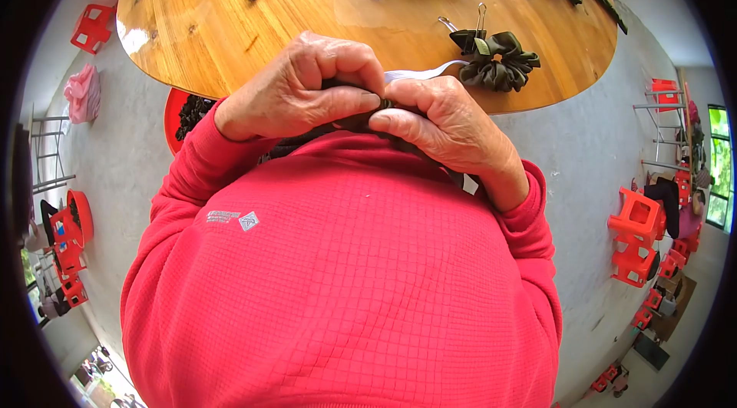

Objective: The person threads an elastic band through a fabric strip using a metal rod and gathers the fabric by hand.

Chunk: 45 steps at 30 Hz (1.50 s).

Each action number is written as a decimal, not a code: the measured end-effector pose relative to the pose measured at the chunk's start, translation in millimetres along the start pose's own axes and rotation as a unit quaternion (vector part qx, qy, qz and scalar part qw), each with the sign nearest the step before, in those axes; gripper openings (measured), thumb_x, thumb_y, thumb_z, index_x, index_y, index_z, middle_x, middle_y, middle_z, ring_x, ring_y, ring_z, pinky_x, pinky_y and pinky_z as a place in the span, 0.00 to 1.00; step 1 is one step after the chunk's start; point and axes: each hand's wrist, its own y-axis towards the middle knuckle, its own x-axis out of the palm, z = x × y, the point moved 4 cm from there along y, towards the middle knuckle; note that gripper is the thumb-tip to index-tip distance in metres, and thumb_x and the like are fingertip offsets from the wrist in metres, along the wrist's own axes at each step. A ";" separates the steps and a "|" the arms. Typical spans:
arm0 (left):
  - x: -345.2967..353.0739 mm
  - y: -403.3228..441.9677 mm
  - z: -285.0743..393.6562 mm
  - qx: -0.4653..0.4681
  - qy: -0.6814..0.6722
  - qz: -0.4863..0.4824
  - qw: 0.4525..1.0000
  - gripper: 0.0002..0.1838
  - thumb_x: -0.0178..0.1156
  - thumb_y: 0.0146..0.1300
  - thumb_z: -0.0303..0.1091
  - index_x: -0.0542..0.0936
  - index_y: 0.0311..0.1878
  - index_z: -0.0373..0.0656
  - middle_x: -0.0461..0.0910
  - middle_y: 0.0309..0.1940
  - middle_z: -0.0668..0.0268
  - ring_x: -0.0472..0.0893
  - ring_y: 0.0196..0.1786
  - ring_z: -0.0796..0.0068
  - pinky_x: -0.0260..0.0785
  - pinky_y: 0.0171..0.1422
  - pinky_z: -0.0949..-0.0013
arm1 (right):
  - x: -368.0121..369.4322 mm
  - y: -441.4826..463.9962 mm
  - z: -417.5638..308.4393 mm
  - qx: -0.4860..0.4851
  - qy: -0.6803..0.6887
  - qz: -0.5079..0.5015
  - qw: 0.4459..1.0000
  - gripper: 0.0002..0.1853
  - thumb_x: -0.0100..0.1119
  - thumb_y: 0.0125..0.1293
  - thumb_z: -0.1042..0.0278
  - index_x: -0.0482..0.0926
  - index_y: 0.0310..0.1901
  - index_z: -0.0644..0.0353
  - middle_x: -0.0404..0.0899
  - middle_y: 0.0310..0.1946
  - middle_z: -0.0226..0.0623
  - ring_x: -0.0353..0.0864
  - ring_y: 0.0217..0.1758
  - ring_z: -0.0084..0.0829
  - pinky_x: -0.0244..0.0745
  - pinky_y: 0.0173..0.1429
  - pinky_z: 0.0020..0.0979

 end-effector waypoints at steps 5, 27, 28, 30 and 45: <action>-22.6 -15.9 -3.1 -0.177 -0.188 0.035 0.965 0.01 0.58 0.57 0.23 0.76 0.32 0.37 0.74 0.24 0.74 0.71 0.27 0.90 0.63 0.29 0.85 | -9.0 -21.7 4.4 0.056 0.016 0.008 0.998 0.09 0.57 0.62 0.67 0.76 0.34 0.66 0.68 0.17 0.36 0.67 0.19 0.26 0.64 0.26 0.27; -11.0 -15.8 4.3 0.015 0.015 0.029 0.999 0.08 0.60 0.52 0.21 0.78 0.37 0.37 0.77 0.26 0.67 0.76 0.31 0.80 0.68 0.36 0.76 | -2.2 -23.8 -6.6 -0.001 -0.042 0.104 0.994 0.16 0.54 0.52 0.85 0.78 0.44 0.63 0.76 0.22 0.33 0.72 0.23 0.18 0.67 0.31 0.19; -10.9 -16.0 4.0 -0.002 -0.024 0.040 0.999 0.09 0.60 0.51 0.22 0.78 0.38 0.37 0.78 0.28 0.67 0.77 0.32 0.81 0.68 0.37 0.76 | -2.7 -25.2 -5.6 -0.016 -0.042 0.111 0.993 0.16 0.54 0.52 0.85 0.78 0.44 0.63 0.76 0.22 0.33 0.72 0.23 0.18 0.67 0.31 0.19; -11.4 -16.9 0.2 -0.042 -0.113 0.056 0.991 0.12 0.59 0.52 0.26 0.76 0.42 0.35 0.78 0.32 0.67 0.77 0.37 0.81 0.69 0.41 0.76 | -11.6 -30.8 -6.2 -0.001 -0.012 0.143 0.990 0.16 0.53 0.52 0.85 0.78 0.43 0.64 0.77 0.24 0.33 0.72 0.24 0.17 0.67 0.32 0.19; 1.9 -15.0 -20.4 -0.145 -0.253 0.094 0.952 0.02 0.59 0.57 0.25 0.77 0.31 0.37 0.74 0.20 0.73 0.66 0.17 0.91 0.56 0.18 0.85 | -28.8 -55.2 -9.1 0.086 -0.005 0.141 0.986 0.12 0.52 0.52 0.84 0.79 0.39 0.66 0.75 0.25 0.31 0.71 0.26 0.15 0.66 0.33 0.18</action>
